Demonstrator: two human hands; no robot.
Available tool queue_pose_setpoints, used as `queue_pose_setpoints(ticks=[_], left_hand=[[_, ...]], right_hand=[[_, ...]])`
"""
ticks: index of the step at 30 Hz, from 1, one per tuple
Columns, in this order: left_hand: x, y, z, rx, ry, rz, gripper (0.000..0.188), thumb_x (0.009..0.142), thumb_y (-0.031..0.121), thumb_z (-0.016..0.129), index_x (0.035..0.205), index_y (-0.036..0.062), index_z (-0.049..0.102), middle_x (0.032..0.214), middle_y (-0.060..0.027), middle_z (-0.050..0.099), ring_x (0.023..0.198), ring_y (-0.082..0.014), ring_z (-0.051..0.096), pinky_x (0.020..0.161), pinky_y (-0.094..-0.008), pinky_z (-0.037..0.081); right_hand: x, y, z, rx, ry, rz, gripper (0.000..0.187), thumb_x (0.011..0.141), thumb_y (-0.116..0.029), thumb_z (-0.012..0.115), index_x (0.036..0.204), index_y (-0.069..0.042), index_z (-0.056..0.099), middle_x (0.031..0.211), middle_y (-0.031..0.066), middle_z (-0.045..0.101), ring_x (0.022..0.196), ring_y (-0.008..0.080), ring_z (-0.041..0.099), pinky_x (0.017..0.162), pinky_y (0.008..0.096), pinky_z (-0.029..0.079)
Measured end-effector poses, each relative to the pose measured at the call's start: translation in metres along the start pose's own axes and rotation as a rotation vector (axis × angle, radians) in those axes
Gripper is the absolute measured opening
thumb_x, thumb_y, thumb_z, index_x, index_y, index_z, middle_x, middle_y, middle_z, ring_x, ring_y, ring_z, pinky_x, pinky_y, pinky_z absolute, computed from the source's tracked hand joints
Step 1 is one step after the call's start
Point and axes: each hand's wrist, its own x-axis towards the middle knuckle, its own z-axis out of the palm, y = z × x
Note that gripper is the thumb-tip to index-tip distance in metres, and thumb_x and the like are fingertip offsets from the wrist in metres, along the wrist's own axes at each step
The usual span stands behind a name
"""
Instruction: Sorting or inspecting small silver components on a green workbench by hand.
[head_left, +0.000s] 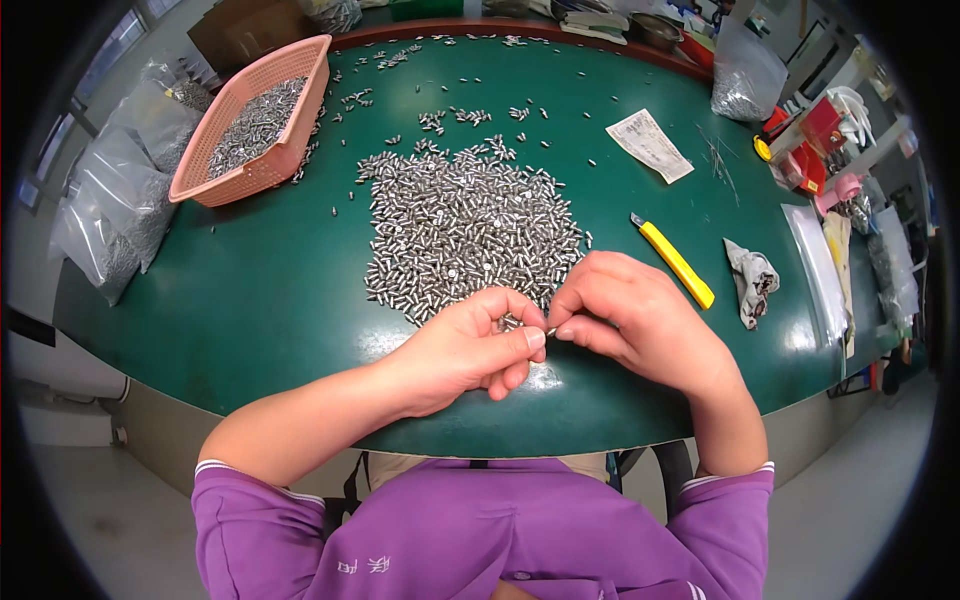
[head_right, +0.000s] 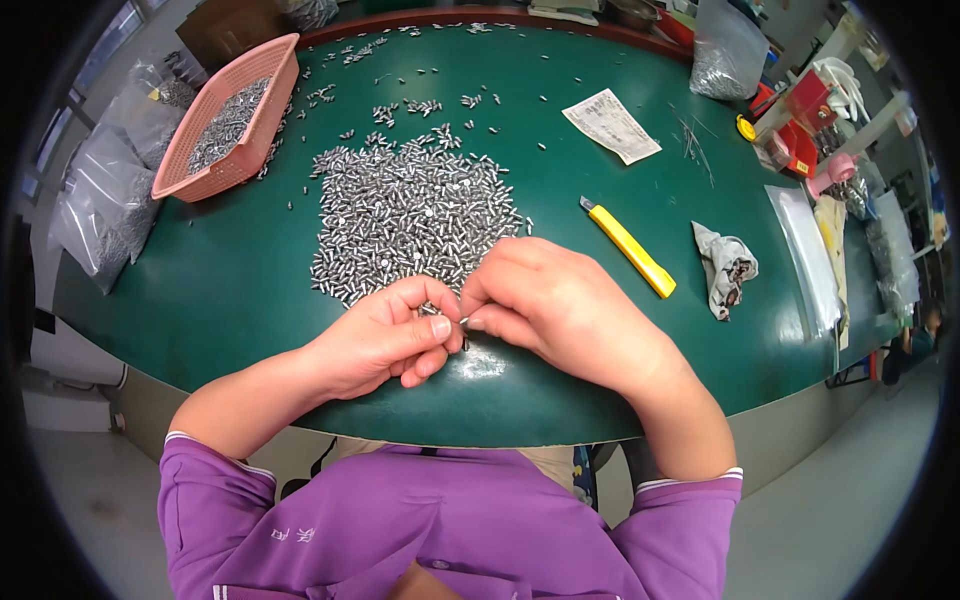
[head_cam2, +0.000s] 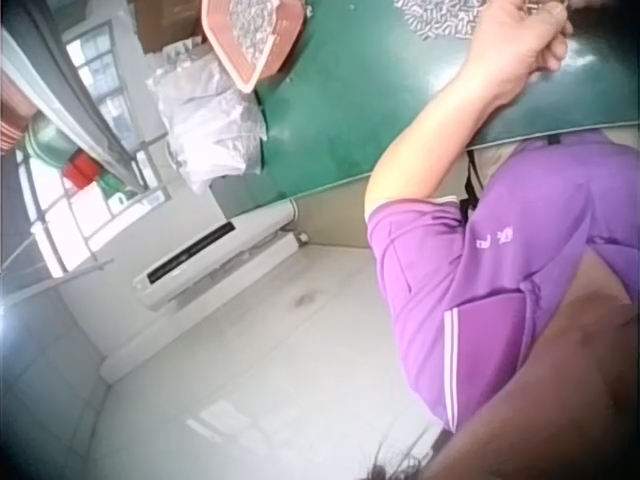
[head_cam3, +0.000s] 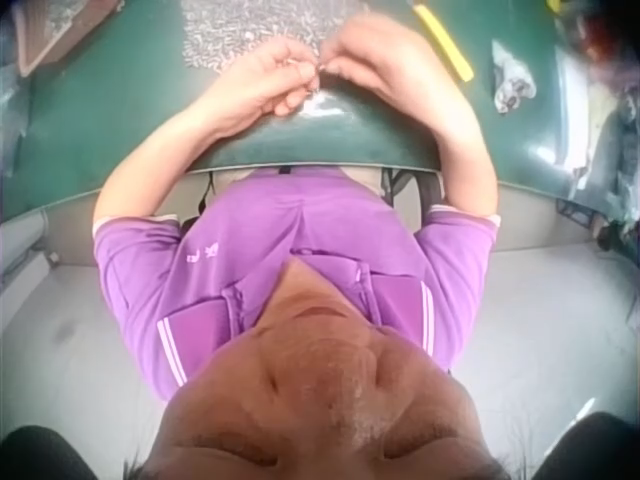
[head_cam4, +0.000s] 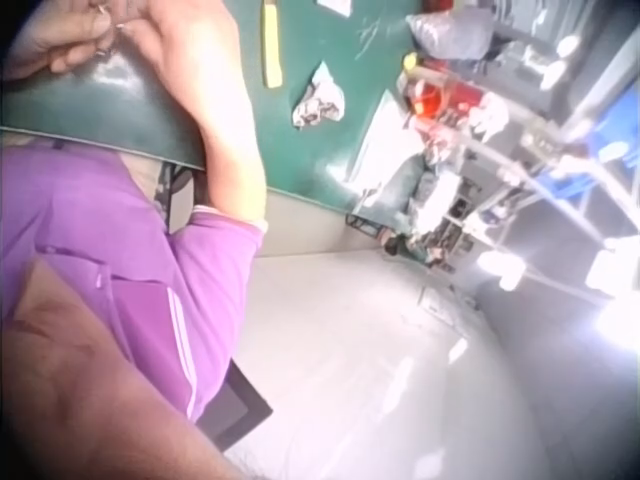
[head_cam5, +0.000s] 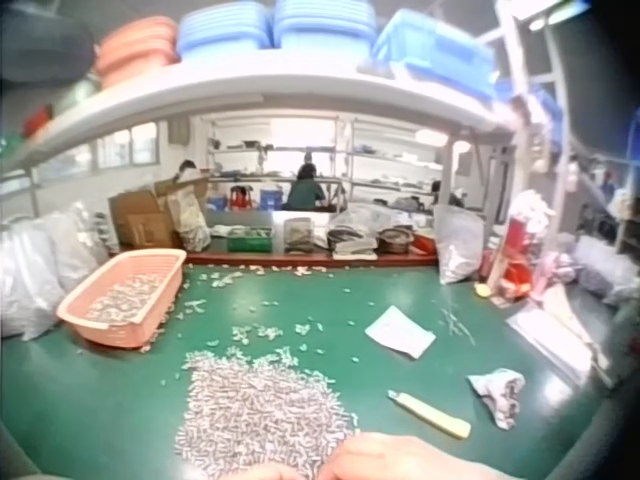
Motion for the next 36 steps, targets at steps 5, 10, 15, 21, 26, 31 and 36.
queue_pose_setpoints(ticks=[5,10,15,21,26,31,36], left_hand=[[0.000,0.000,0.000,0.032,-0.019,-0.006,0.016,0.096,0.015,0.055,0.106,0.0029,0.049,0.085,-0.0040,0.059,0.065,-0.0078,0.055,0.054,-0.0217,0.044],[0.000,-0.002,-0.003,-0.029,-0.034,0.009,0.014,0.098,0.017,0.052,0.104,0.0042,0.049,0.087,-0.0032,0.058,0.065,-0.0077,0.055,0.053,-0.0214,0.045],[0.001,0.000,-0.002,-0.044,-0.062,-0.001,0.016,0.100,0.020,0.046,0.104,0.0058,0.050,0.088,-0.0027,0.057,0.065,-0.0081,0.055,0.053,-0.0214,0.045],[0.000,0.000,-0.004,-0.070,-0.076,-0.024,0.018,0.101,0.022,0.045,0.106,0.0057,0.050,0.090,-0.0039,0.058,0.066,-0.0086,0.056,0.054,-0.0224,0.047],[0.000,-0.001,-0.003,-0.081,-0.066,-0.013,0.018,0.100,0.021,0.047,0.107,0.0051,0.050,0.093,-0.0045,0.058,0.070,-0.0091,0.057,0.058,-0.0232,0.049],[-0.001,-0.002,-0.001,-0.039,-0.030,-0.018,0.017,0.098,0.018,0.052,0.109,0.0048,0.049,0.094,-0.0046,0.059,0.073,-0.0082,0.057,0.061,-0.0228,0.049],[0.000,-0.003,-0.002,0.025,-0.062,0.005,0.017,0.098,0.018,0.053,0.108,0.0052,0.050,0.092,-0.0036,0.059,0.070,-0.0071,0.056,0.058,-0.0219,0.047]], right_hand=[[0.001,-0.001,0.005,-0.004,0.048,-0.046,0.012,0.076,-0.006,0.071,0.085,-0.006,0.064,0.083,0.0054,0.060,0.079,0.0233,0.060,0.068,0.0340,0.048],[-0.003,0.011,-0.004,-0.099,0.028,0.027,0.012,0.075,-0.004,0.069,0.085,-0.006,0.065,0.083,0.0066,0.060,0.080,0.0250,0.061,0.069,0.0351,0.050],[-0.007,0.025,-0.005,-0.171,-0.066,0.083,0.012,0.074,-0.007,0.068,0.085,-0.007,0.065,0.083,0.0071,0.060,0.081,0.0280,0.061,0.069,0.0390,0.050],[-0.005,0.019,-0.004,-0.251,-0.107,0.084,0.011,0.075,-0.010,0.068,0.084,-0.007,0.063,0.082,0.0087,0.058,0.081,0.0286,0.060,0.070,0.0395,0.049],[-0.002,0.014,0.000,-0.210,-0.028,0.069,0.013,0.075,-0.007,0.070,0.085,-0.006,0.062,0.085,0.0071,0.058,0.082,0.0254,0.059,0.071,0.0362,0.048],[0.003,0.002,0.006,-0.014,0.049,-0.035,0.012,0.077,-0.012,0.070,0.085,-0.007,0.061,0.086,0.0062,0.059,0.083,0.0264,0.059,0.071,0.0372,0.049],[0.003,0.004,0.010,0.068,0.080,-0.096,0.014,0.075,-0.005,0.072,0.086,-0.005,0.064,0.084,0.0060,0.061,0.081,0.0214,0.060,0.068,0.0323,0.050]])
